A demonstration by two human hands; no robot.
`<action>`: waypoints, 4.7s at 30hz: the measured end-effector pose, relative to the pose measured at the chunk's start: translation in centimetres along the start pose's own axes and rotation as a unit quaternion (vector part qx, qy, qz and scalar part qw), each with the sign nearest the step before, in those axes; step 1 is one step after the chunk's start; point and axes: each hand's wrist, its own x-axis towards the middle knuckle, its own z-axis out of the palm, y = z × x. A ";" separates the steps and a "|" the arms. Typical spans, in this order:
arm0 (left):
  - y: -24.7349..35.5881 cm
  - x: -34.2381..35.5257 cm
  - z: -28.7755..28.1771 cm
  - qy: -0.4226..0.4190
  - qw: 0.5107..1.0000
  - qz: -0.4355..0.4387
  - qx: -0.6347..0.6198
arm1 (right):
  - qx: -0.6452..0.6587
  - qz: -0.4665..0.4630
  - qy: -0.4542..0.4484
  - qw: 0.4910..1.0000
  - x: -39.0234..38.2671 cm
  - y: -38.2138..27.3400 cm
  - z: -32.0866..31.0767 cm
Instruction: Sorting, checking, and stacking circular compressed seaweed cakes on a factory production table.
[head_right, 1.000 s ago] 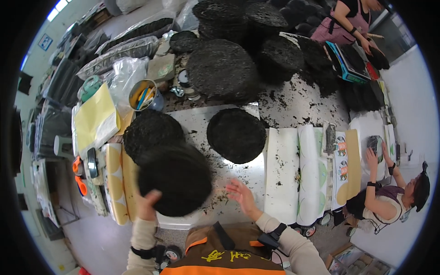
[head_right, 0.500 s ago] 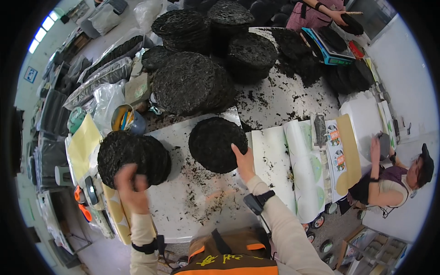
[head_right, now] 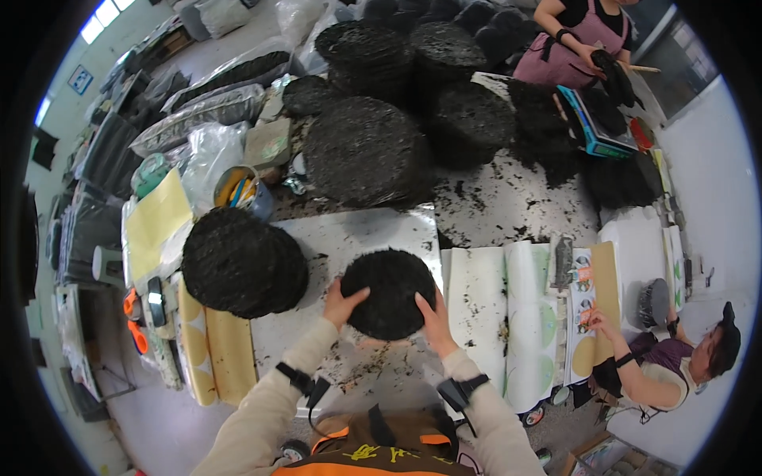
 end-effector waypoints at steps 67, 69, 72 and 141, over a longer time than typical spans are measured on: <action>1.1 -23.4 -1.1 -0.178 0.951 0.042 -0.249 | 0.003 0.060 0.014 0.998 -19.5 2.1 0.7; 1.6 -22.6 -2.5 -0.189 0.938 0.000 -0.290 | 0.000 0.057 0.010 0.998 -19.3 1.6 -0.1; 0.7 -22.1 -3.9 -0.205 0.904 -0.068 -0.369 | 0.079 0.114 0.004 0.990 -19.4 0.3 0.6; -4.4 -18.4 -13.5 0.267 0.886 0.186 0.329 | 0.188 0.204 -0.006 0.961 -18.2 1.1 -2.9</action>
